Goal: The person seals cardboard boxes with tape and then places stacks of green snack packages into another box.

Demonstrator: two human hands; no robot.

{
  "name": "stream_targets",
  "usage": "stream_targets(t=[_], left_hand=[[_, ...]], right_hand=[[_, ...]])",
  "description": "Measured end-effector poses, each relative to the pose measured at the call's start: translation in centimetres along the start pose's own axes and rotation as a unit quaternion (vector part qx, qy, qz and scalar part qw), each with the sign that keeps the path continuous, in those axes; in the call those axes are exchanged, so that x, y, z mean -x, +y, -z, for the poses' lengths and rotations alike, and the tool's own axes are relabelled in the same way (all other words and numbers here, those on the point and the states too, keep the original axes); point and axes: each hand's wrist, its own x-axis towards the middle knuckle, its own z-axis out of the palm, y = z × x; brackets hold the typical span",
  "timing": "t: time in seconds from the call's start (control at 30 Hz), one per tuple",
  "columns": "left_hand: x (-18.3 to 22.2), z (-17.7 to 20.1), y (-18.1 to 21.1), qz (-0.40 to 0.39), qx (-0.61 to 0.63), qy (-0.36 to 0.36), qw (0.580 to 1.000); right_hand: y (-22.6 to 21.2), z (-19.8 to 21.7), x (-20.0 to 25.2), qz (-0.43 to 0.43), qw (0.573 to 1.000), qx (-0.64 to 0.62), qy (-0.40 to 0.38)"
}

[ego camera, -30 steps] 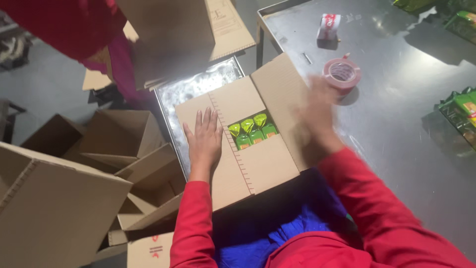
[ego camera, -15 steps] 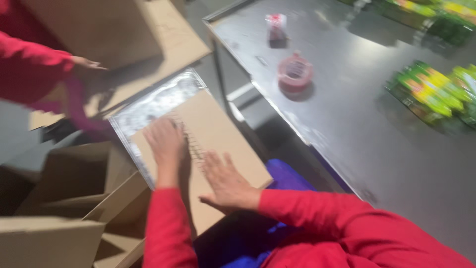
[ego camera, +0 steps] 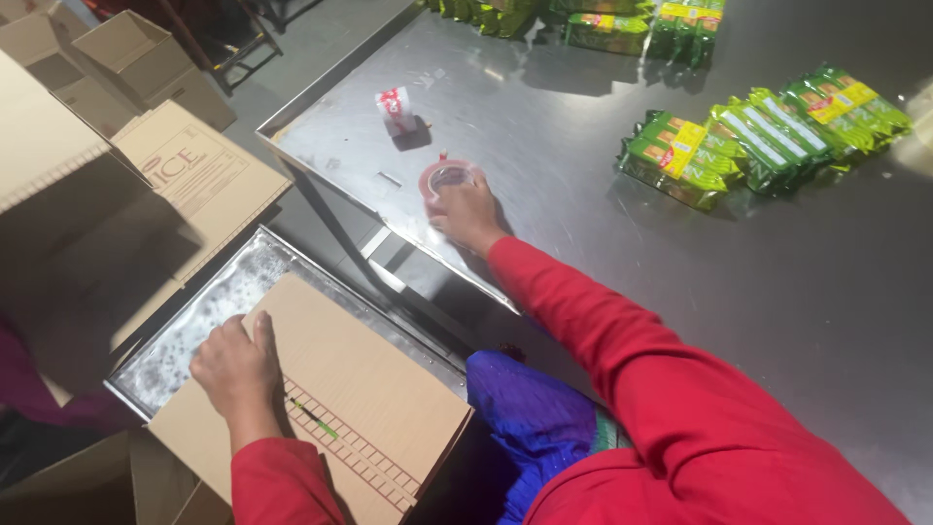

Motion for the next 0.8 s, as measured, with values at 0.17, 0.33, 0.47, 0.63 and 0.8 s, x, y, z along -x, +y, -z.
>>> stream_targets(t=[0.17,0.33,0.47,0.63,0.8], left_hand=[[0.3,-1.3,-0.6,-0.012,-0.003,0.010,1.000],[0.1,-1.4,-1.2,-0.013,0.087,0.011,0.996],[0.0,-2.7,-3.8,-0.075,0.283,0.087,0.952],[3.7,-3.9,-3.7,0.168,0.627,-0.028,0.760],[7.6,1.0,-0.9,0.157,0.502,-0.288,0.800]], right_hand=[[-8.8,3.6,7.2,-0.054,0.789,-0.605,-0.087],[-18.3,1.7,16.4,0.099,0.805,-0.562,-0.162],[-19.0,-2.7,19.0,0.105,0.841,-0.499,-0.181],[-16.0,-4.1,19.8,0.184,0.803,-0.532,-0.194],[-14.3,-3.1,21.0,0.196,0.789,-0.533,-0.234]])
